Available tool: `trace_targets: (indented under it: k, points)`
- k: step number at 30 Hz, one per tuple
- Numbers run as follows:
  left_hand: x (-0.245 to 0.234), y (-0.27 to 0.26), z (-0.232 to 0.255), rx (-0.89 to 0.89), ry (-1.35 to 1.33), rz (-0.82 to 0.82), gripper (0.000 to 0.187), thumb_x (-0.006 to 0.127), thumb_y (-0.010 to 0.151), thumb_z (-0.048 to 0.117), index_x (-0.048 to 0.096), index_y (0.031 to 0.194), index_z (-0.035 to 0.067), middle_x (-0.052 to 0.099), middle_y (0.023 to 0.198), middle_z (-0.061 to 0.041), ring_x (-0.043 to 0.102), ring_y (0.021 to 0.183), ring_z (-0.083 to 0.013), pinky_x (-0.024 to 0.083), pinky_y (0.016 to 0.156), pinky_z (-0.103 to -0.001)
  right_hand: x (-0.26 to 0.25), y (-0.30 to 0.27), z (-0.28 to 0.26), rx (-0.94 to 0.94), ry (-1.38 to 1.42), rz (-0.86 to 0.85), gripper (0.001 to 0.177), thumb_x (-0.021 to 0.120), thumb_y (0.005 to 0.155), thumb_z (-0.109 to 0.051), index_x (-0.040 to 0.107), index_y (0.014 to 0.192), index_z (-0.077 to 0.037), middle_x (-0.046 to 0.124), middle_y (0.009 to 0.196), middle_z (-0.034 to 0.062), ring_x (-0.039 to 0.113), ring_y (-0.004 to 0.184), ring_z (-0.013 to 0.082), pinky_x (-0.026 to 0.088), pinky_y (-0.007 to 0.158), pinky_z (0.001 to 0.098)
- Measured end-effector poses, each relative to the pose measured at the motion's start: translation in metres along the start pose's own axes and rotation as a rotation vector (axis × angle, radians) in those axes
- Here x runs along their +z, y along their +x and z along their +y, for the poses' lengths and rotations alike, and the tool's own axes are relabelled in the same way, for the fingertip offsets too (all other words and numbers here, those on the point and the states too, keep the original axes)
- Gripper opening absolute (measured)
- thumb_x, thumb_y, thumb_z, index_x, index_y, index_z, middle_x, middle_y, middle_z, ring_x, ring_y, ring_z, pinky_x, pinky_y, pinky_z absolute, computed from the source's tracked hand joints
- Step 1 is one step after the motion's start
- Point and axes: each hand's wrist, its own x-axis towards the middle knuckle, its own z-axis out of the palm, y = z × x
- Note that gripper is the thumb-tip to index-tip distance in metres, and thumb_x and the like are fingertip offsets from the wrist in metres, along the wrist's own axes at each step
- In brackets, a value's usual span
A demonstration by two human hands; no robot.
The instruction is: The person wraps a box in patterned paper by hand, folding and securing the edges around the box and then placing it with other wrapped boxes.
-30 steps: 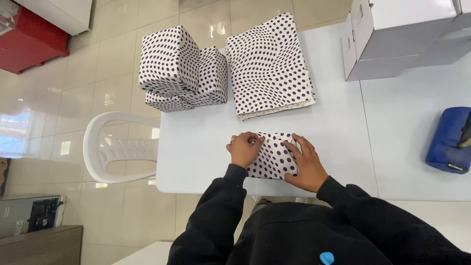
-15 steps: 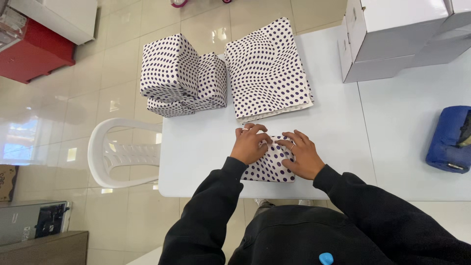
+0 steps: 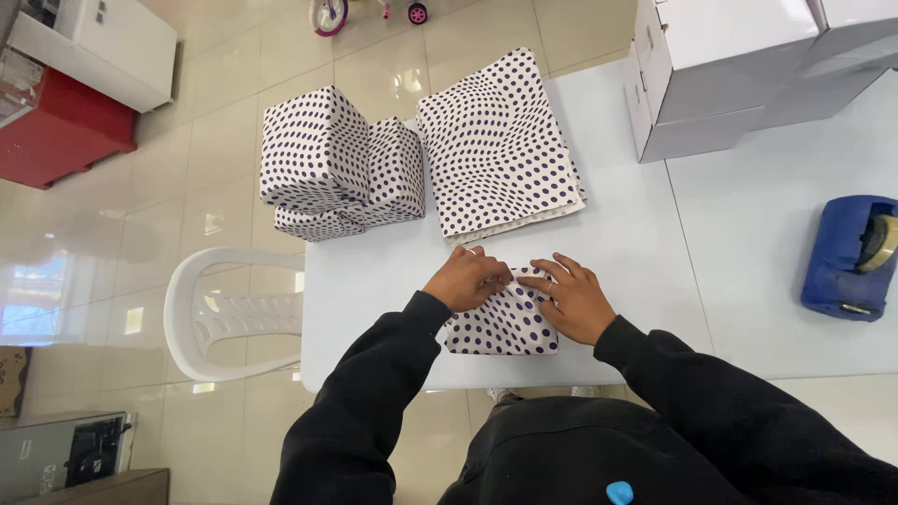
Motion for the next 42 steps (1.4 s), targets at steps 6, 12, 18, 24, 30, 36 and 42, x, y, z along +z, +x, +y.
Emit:
trace_targets:
  k: [6,12,18,24,30,36,42]
  points:
    - [-0.007,0.006,0.006,0.020,0.143,-0.046,0.012,0.062,0.108,0.031,0.073,0.111,0.026,0.080,0.095,-0.003,0.068,0.106,-0.0281,0.047,0.104,-0.047,0.005,0.004,0.006,0.000,-0.025,-0.003,0.065,0.049,0.092,-0.025,0.058,0.155,-0.040,0.041,0.169,-0.0060,0.025,0.165,0.0333,0.032,0.127,0.0656]
    - [-0.034,-0.002,0.033,-0.041,-0.027,-0.018,0.008,0.069,0.099,0.028,0.077,0.099,0.024,0.080,0.081,-0.003,0.072,0.098,-0.0293,0.052,0.099,-0.046,-0.002,0.005,0.004,0.011,-0.001,0.011,0.061,0.057,0.092,-0.023,0.063,0.151,-0.038,0.046,0.166,-0.0052,0.030,0.163,0.0329,0.035,0.126,0.0667]
    - [-0.047,-0.026,0.045,-0.080,-0.369,0.055,0.026,0.070,0.089,0.021,0.081,0.111,0.013,0.081,0.088,-0.016,0.073,0.085,-0.0330,0.060,0.084,-0.048,-0.010,0.018,0.005,0.016,0.116,0.009,0.047,0.042,0.105,-0.039,0.074,0.139,-0.033,0.054,0.162,-0.0049,0.030,0.164,0.0319,0.030,0.129,0.0648]
    - [-0.050,-0.051,0.055,-0.022,-0.478,0.139,0.024,0.072,0.090,0.018,0.082,0.110,0.009,0.078,0.083,-0.017,0.071,0.076,-0.0298,0.059,0.072,-0.043,-0.036,-0.003,-0.050,-0.207,0.552,0.039,0.052,0.063,0.100,-0.057,0.079,0.124,-0.013,0.067,0.150,0.0173,0.044,0.154,0.0468,0.035,0.123,0.0721]
    - [-0.053,-0.081,0.075,0.088,-0.454,0.225,0.035,0.078,0.088,0.014,0.083,0.122,0.011,0.082,0.088,-0.016,0.076,0.076,-0.0317,0.063,0.074,-0.042,-0.013,-0.023,-0.059,-0.157,0.775,0.169,0.028,0.085,0.094,-0.024,0.079,0.118,-0.011,0.088,0.103,0.0111,0.076,0.097,0.0224,0.057,0.092,0.0422]
    - [-0.047,-0.112,0.077,0.076,-0.428,0.107,0.069,0.083,0.090,0.036,0.063,0.154,0.019,0.083,0.112,-0.021,0.078,0.085,-0.0385,0.064,0.076,-0.047,-0.001,-0.045,-0.067,-0.316,0.561,0.315,0.025,0.091,0.088,-0.018,0.082,0.110,-0.010,0.078,0.095,0.0118,0.077,0.097,0.0323,0.059,0.086,0.0447]
    - [-0.011,-0.126,0.050,0.227,-0.156,0.349,0.052,0.079,0.098,0.026,0.065,0.148,0.022,0.084,0.101,-0.005,0.079,0.080,-0.0252,0.056,0.077,-0.037,0.019,-0.052,-0.065,-0.489,0.153,0.661,0.025,0.089,0.086,-0.025,0.081,0.109,-0.023,0.077,0.083,-0.0054,0.066,0.092,0.0214,0.054,0.089,0.0369]
